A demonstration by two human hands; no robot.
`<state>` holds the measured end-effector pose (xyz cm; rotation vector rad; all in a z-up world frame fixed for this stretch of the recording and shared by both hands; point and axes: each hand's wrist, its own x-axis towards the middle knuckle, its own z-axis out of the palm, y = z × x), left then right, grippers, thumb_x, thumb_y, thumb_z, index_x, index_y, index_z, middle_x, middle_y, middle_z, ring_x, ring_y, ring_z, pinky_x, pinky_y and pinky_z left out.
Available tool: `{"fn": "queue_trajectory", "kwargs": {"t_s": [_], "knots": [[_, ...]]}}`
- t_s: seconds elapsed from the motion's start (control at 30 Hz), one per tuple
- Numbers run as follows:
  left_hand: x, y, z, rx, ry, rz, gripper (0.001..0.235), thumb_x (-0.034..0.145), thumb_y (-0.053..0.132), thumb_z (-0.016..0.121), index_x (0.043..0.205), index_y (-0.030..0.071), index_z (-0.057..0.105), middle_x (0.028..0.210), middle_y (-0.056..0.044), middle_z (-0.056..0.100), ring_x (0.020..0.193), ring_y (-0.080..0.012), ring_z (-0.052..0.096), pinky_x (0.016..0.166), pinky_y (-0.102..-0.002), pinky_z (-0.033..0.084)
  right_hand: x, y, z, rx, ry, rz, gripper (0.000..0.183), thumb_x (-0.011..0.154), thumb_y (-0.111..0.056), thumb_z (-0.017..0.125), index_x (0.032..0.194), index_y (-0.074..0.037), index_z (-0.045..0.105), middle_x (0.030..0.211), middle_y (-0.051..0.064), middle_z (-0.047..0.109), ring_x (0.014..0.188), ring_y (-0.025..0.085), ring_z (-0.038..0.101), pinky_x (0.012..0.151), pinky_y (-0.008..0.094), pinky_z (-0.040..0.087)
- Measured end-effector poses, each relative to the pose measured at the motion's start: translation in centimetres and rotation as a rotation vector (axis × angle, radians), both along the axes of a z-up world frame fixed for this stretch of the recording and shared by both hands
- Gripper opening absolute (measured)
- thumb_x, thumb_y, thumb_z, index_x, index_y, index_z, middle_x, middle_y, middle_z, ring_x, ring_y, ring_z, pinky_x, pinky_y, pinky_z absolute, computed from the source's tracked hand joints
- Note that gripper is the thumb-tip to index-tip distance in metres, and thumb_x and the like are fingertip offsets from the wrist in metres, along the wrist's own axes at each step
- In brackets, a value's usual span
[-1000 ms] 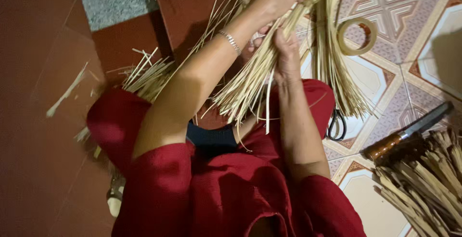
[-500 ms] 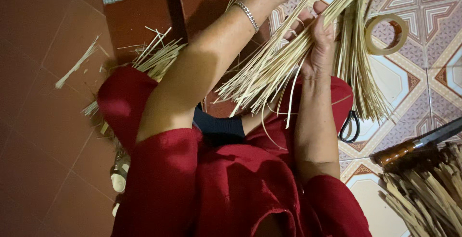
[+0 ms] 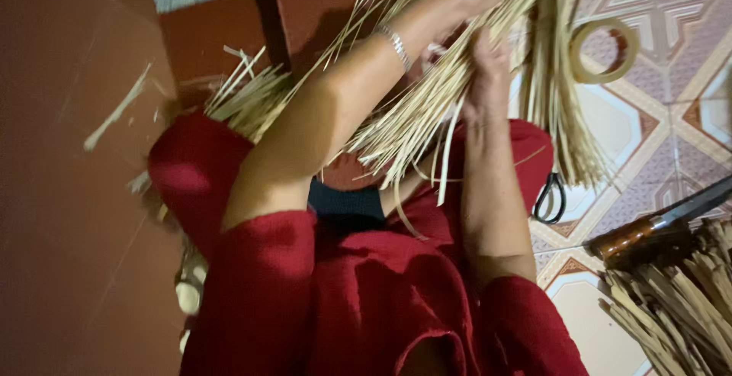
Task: The person gathers and aligns thin straw strips, then ties them into bundles using a thin strip of material. The person repeatedly picks up straw, aligns it, and secures it into a bundle.
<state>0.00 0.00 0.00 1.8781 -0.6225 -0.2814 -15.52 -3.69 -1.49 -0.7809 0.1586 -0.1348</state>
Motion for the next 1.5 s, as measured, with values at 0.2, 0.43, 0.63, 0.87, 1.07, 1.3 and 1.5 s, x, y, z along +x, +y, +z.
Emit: {"fn": "queue_trajectory", "kwargs": {"t_s": [0.2, 0.43, 0.63, 0.87, 1.07, 1.3, 1.5], "knots": [[-0.6, 2.3, -0.3, -0.187, -0.304, 0.057, 0.031, 0.086, 0.018, 0.084, 0.11, 0.001, 0.074, 0.102, -0.009, 0.072, 0.088, -0.0165, 0.07, 0.076, -0.029, 0.059, -0.7, 2.0, 1.0, 0.029, 0.0, -0.012, 0.036, 0.102, -0.032, 0.066, 0.125, -0.008, 0.049, 0.083, 0.009, 0.062, 0.063, 0.02, 0.063, 0.053, 0.038, 0.057], [-2.9, 4.9, 2.0, -0.114, -0.048, 0.058, 0.023, 0.092, 0.014, 0.078, 0.111, 0.001, 0.075, 0.085, -0.003, 0.072, 0.075, -0.0084, 0.061, 0.067, -0.026, 0.052, 0.0, 3.4, 0.3, 0.004, -0.042, -0.043, 0.024, 0.106, -0.027, 0.064, 0.109, -0.008, 0.048, 0.074, 0.004, 0.054, 0.058, 0.015, 0.053, 0.053, 0.031, 0.05], [-3.2, 5.1, 2.3, -0.29, 0.216, 0.071, 0.043, 0.089, 0.013, 0.076, 0.126, -0.002, 0.06, 0.102, -0.005, 0.073, 0.09, -0.0089, 0.068, 0.078, -0.025, 0.058, 0.5, 3.8, -1.2, 0.035, 0.05, -0.064, 0.021, 0.105, -0.025, 0.061, 0.109, -0.012, 0.046, 0.067, 0.0, 0.047, 0.049, 0.01, 0.043, 0.043, 0.026, 0.037], [-4.5, 5.8, 2.8, -0.224, 0.187, -0.025, 0.053, 0.084, 0.021, 0.084, 0.127, -0.003, 0.064, 0.113, -0.009, 0.072, 0.099, -0.0141, 0.065, 0.085, -0.029, 0.056, 0.5, 4.1, -1.8, 0.092, 0.02, -0.087, 0.025, 0.107, -0.027, 0.061, 0.11, -0.012, 0.042, 0.07, -0.002, 0.047, 0.051, 0.008, 0.042, 0.044, 0.025, 0.036], [-5.0, 5.1, 3.8, 0.339, 0.263, -0.128, 0.056, 0.091, 0.048, 0.072, 0.114, -0.003, 0.07, 0.104, -0.017, 0.074, 0.094, -0.0234, 0.069, 0.085, -0.037, 0.057, 0.3, 3.9, -2.1, 0.022, -0.098, -0.085, 0.034, 0.102, -0.025, 0.066, 0.12, -0.008, 0.043, 0.071, 0.001, 0.055, 0.051, 0.009, 0.049, 0.045, 0.025, 0.043], [-4.6, 5.9, 3.3, 0.09, 0.273, -0.221, 0.04, 0.098, 0.036, 0.058, 0.115, 0.002, 0.067, 0.105, -0.007, 0.075, 0.099, -0.0173, 0.069, 0.09, -0.034, 0.053, 0.2, 2.3, -3.0, -0.471, -0.168, -0.078, 0.052, 0.1, -0.025, 0.075, 0.138, 0.0, 0.051, 0.114, 0.01, 0.07, 0.096, 0.017, 0.069, 0.082, 0.03, 0.058], [-4.5, 7.0, 3.5, 0.004, 0.22, -0.191, 0.033, 0.104, 0.03, 0.054, 0.106, -0.001, 0.065, 0.095, -0.009, 0.074, 0.089, -0.017, 0.069, 0.083, -0.033, 0.056, -1.3, -4.2, 1.5, -0.902, 0.077, -0.03, 0.032, 0.092, -0.024, 0.076, 0.116, -0.002, 0.074, 0.112, 0.014, 0.076, 0.094, 0.018, 0.074, 0.085, 0.03, 0.062]]}}
